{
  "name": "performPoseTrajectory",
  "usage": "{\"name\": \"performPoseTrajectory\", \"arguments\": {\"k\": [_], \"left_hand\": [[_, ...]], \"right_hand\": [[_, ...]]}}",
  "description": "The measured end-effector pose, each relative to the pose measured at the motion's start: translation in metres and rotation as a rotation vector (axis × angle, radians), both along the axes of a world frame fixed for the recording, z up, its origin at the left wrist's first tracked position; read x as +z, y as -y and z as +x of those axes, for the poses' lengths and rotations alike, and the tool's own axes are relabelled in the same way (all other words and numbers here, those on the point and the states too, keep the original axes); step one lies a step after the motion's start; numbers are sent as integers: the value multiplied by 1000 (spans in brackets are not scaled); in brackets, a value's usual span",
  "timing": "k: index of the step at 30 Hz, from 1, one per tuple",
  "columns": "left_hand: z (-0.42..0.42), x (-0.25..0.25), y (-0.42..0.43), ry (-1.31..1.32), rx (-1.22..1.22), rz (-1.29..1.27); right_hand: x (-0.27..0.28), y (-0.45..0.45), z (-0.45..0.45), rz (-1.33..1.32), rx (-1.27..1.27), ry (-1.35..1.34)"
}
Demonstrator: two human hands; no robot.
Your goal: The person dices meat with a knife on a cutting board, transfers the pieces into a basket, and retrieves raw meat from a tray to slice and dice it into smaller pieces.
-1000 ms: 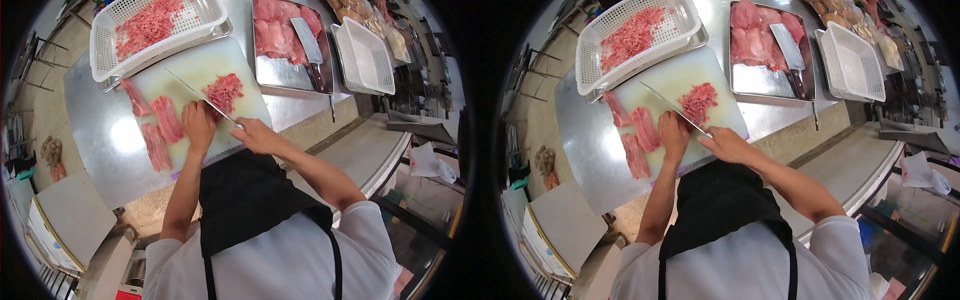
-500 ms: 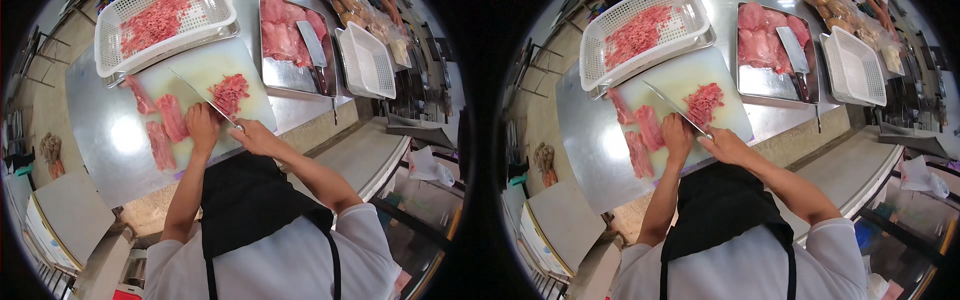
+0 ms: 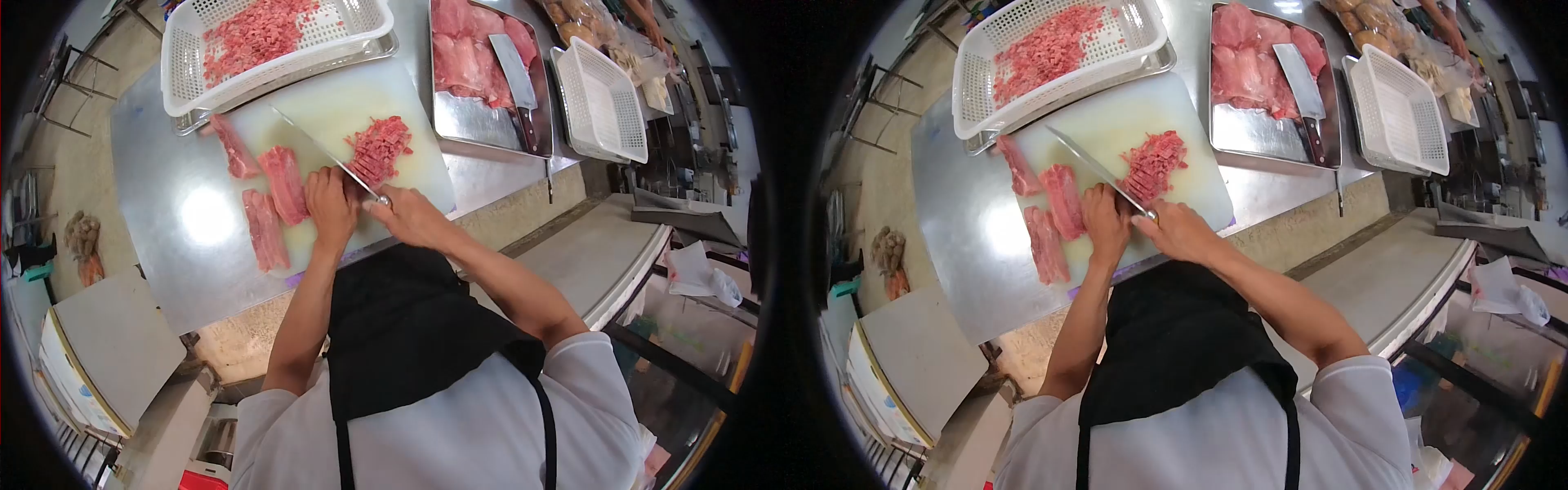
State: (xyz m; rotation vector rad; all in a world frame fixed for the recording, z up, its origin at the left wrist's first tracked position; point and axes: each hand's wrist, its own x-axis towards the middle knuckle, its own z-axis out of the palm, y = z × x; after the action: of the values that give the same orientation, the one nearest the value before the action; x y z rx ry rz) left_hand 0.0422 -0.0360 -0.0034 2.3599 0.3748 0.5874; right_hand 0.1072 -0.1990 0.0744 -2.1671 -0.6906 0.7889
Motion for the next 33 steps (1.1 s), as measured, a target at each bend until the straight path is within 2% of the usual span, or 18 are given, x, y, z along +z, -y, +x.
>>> {"name": "performPoseTrajectory", "arguments": {"k": [5, 8, 14, 18, 20, 23, 26, 33], "left_hand": [[-8, 6, -5, 31, -28, -72], [-12, 5, -8, -6, -61, -72], [-8, 5, -10, 2, -71, -16], [-19, 21, -8, -57, -65, -169], [-24, 19, -12, -64, -124, -151], [-23, 15, -14, -105, -147, -66], [-24, 15, -13, -138, -148, -28], [-28, 20, -17, -128, -182, -135]], "right_hand": [[65, -1, 3, -123, -46, -225], [65, 16, -8, -159, -36, -233], [8, -8, 0, 28, -26, -86], [48, -10, 10, -147, -48, -295], [77, -4, -2, -222, -94, -402], [61, -1, -10, -189, -83, -404], [21, -10, -6, -72, -22, -226], [58, -5, -17, -113, -107, -425]]}}
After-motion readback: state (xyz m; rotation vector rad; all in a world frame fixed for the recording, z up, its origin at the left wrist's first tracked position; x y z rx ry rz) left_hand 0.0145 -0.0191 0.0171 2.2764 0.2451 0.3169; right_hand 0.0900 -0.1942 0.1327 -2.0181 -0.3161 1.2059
